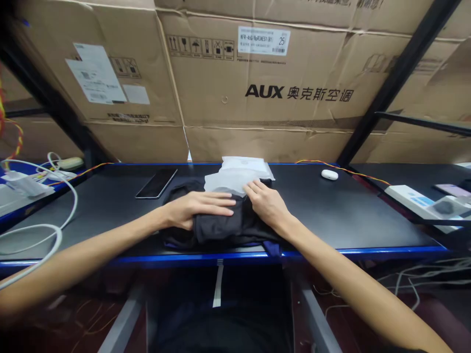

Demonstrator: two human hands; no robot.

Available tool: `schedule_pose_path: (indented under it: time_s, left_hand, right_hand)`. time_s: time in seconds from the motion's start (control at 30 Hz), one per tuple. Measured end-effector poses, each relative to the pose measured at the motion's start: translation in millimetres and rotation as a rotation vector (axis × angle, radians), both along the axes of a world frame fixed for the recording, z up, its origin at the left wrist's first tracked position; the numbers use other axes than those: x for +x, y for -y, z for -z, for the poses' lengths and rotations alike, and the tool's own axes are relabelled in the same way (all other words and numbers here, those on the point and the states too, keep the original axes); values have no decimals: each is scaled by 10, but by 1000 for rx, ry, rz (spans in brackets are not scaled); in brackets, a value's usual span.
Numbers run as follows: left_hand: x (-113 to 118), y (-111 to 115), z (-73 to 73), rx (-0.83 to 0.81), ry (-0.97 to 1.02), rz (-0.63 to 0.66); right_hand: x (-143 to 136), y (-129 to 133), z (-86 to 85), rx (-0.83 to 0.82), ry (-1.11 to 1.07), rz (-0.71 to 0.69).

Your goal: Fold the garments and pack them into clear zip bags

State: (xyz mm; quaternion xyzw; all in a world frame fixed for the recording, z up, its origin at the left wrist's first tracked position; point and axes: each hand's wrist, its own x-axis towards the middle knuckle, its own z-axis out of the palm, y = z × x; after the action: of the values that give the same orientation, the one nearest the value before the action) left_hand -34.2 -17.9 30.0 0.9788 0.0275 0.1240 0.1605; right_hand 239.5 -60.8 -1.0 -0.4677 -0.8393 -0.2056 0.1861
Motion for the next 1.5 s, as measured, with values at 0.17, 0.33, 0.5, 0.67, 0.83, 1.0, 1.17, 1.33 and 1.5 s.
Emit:
schedule_pose_path:
  time_s: [0.17,0.33,0.5,0.67,0.83,1.0,1.17,1.33,1.5]
  left_hand:
    - [16,91,141,-14,-100,57]
    - [2,111,149,-41,-80,61]
    - [-9,105,153,-34,-95,50]
    - [-14,102,131,-85,-69,25]
    - [-20,100,84,-105,-48,-17]
    - [-2,87,110,-122,-59,-85]
    - [1,51,53,-129,15,-109]
    - [54,-22,-54,-79,230,-265]
    - [165,-53,35,79,28,-424]
  right_hand:
    - [6,21,9,-19,27,-38]
    - [-7,139,-89,139,30,-107]
    - [53,57,-310,305,-4,-133]
    - [194,-448,-404,199,-160,-70]
    - [271,-891,-211,-136,-240,78]
    - [312,-977,-55,-314,-209,48]
    - [430,-841,-95,-314,-282,22]
    - [532,-579,-119,-280,-311,-106]
    - [551,-377,-63,-340,-200,-178]
